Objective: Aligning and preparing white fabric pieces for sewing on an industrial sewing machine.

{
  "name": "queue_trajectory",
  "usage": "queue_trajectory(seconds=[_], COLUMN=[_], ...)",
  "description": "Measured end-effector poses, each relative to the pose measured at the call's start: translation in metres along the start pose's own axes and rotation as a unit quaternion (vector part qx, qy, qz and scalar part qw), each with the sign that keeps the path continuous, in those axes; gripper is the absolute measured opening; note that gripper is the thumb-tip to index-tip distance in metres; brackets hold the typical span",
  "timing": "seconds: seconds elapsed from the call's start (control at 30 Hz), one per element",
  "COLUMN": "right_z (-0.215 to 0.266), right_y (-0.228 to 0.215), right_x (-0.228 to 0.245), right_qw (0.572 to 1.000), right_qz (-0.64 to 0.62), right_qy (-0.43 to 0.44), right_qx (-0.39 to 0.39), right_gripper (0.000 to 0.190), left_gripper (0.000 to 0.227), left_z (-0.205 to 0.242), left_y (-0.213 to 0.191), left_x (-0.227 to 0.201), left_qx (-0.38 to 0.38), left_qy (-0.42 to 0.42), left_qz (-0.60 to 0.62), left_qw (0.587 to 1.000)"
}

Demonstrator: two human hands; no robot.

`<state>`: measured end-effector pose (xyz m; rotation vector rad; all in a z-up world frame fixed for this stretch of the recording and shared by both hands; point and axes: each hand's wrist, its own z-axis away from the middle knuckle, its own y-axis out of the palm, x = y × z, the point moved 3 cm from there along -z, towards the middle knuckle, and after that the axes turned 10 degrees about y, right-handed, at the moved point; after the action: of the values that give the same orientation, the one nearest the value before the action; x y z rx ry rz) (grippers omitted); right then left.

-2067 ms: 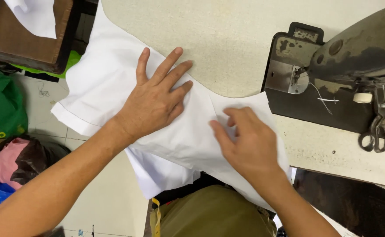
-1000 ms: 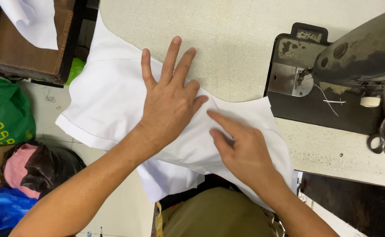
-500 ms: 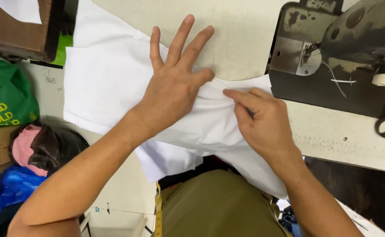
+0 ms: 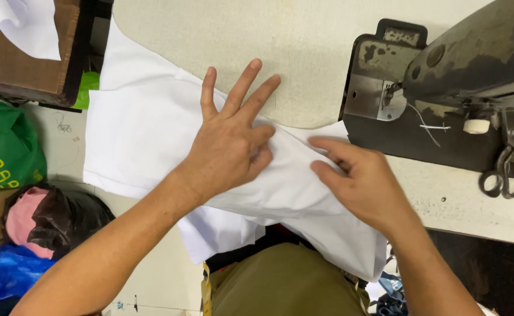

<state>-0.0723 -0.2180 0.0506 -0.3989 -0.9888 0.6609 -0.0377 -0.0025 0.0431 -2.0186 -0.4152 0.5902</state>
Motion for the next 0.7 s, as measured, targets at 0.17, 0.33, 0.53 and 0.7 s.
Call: queue_trajectory(seconds=[0.17, 0.33, 0.53, 0.7], right_z=[-0.008, -0.021, -0.027, -0.035], right_y=[-0.017, -0.020, -0.024, -0.028], right_x=[-0.007, -0.010, -0.002, -0.006], right_qw=[0.994, 0.990, 0.988, 0.987], right_qz=[-0.022, 0.023, 0.031, 0.055], right_qy=[0.066, 0.060, 0.098, 0.079], right_qx=[-0.079, -0.122, -0.117, -0.126], right_gripper=[0.015, 0.014, 0.013, 0.017], left_gripper=[0.045, 0.054, 0.005, 0.039], left_z=[-0.007, -0.010, -0.018, -0.027], left_y=[0.014, 0.022, 0.023, 0.022], left_x=[-0.006, -0.011, -0.011, -0.012], left_qx=[-0.052, -0.078, 0.011, 0.080], left_qy=[-0.023, -0.027, -0.029, 0.081], left_qz=[-0.057, -0.101, -0.040, 0.020], left_qw=[0.997, 0.991, 0.999, 0.993])
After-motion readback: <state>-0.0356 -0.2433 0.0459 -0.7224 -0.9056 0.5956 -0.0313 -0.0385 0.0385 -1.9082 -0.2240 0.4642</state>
